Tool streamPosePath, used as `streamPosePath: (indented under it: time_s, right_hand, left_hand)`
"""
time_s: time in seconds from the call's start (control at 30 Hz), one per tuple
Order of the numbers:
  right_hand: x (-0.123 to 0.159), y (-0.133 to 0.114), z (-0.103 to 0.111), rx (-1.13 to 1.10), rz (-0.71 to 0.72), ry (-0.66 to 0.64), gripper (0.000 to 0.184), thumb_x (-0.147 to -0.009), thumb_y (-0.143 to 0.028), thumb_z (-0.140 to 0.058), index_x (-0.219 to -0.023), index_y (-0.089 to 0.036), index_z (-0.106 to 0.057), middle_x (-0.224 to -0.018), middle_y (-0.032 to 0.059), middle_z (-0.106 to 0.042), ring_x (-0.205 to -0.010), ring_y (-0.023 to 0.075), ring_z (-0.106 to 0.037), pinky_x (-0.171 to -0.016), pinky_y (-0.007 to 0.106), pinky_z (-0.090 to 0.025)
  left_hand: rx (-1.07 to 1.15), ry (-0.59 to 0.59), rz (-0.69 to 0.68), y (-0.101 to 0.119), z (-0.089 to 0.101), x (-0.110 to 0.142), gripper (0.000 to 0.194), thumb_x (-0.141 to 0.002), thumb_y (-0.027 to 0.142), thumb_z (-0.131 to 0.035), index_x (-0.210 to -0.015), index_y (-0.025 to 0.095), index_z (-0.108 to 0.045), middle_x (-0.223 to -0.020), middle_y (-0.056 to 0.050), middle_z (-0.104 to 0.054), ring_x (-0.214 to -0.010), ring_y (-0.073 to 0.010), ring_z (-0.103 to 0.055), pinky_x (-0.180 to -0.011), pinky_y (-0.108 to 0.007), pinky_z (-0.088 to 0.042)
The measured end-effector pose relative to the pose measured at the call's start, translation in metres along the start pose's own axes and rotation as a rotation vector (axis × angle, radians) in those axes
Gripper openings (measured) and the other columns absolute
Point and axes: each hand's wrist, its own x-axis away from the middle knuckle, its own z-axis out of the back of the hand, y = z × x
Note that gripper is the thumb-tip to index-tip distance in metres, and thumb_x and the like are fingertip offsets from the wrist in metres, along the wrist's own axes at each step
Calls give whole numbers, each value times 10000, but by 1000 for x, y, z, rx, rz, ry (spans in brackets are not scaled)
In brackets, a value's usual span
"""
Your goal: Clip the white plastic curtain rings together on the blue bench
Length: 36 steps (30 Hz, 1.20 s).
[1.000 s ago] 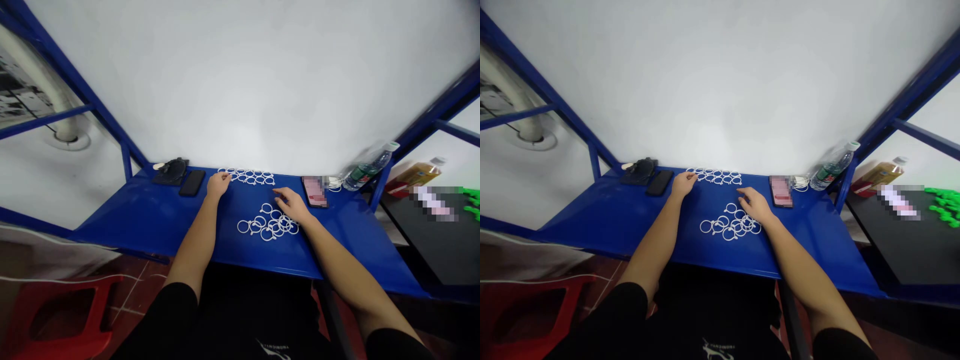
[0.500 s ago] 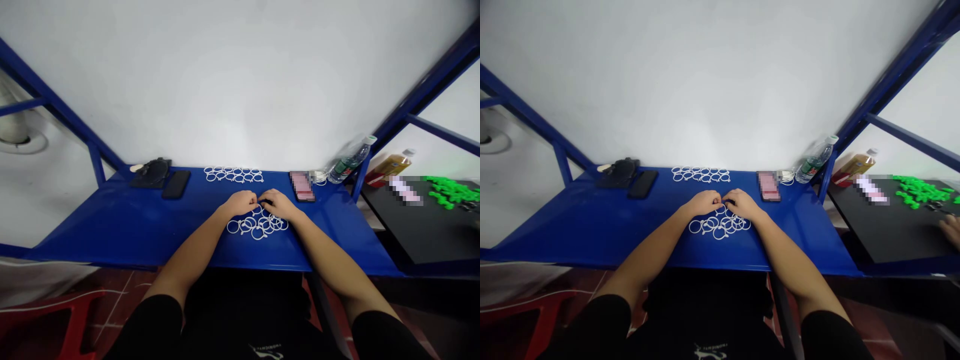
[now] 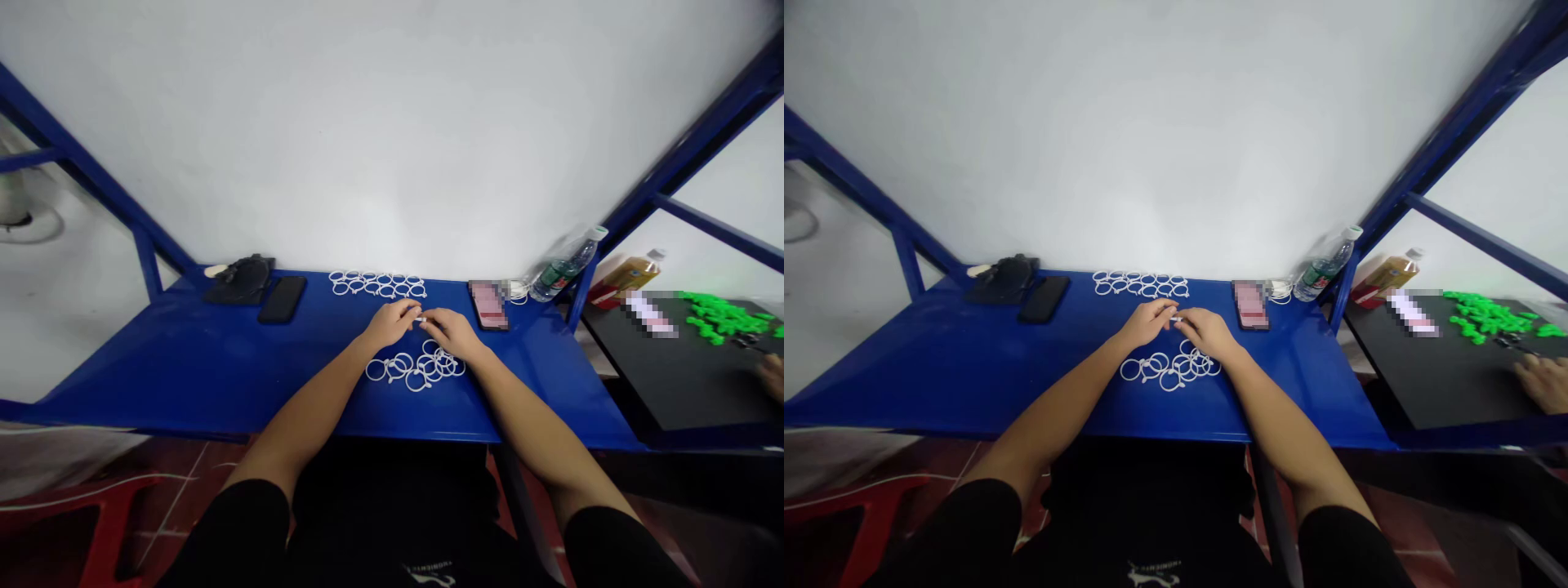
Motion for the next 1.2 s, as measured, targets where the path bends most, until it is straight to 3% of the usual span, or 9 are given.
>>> streamPosePath:
  time_s: [0.13, 0.23, 0.5, 0.87, 1.2]
  right_hand:
    - [1, 1, 2, -37, -95, 56, 271, -1069, -425, -508, -1128, -218, -672, -936, 58, -735, -825, 206, -677, -765, 317, -498]
    - [1, -1, 5, -76, -81, 30, 241, -1058, -398, -510, -1113, -215, -656, -865, 36, -713, -755, 190, -655, -721, 301, -483]
    - [1, -3, 5, -43, -77, -15, 167, -1010, -264, -494, -1052, -210, -646, -806, 23, -698, -709, 186, -635, -686, 287, -448]
    - [1, 0, 5, -51, -39, -18, 111, -930, -217, -514, -964, -209, -619, -782, 13, -671, -690, 176, -607, -680, 280, -424]
    - [-1, 5, 1, -84, -34, 19, 179, -847, -139, -476, -862, -206, -641, -780, 21, -677, -713, 182, -620, -696, 288, -445]
  left_hand:
    - [-147, -38, -125, 4, 2, 3, 352, -1024, 503, -510, -978, 199, -682, -759, -21, -692, -692, -168, -620, -678, -296, -422]
    - [-280, -48, -148, 3, 3, 3, 427, -1062, 480, -412, -837, 197, -638, -705, -23, -646, -671, -177, -592, -652, -300, -371]
    - [-333, -82, -138, 2, 2, 2, 427, -1073, 444, -389, -817, 199, -626, -690, -34, -639, -673, -193, -595, -641, -299, -332]
    - [-283, -104, -120, 5, 2, 4, 433, -1066, 457, -396, -793, 205, -617, -674, -18, -617, -663, -182, -569, -649, -298, -329]
    - [-306, -123, -161, 2, -3, 3, 448, -1069, 459, -414, -786, 199, -644, -668, -26, -629, -648, -173, -568, -636, -302, -333]
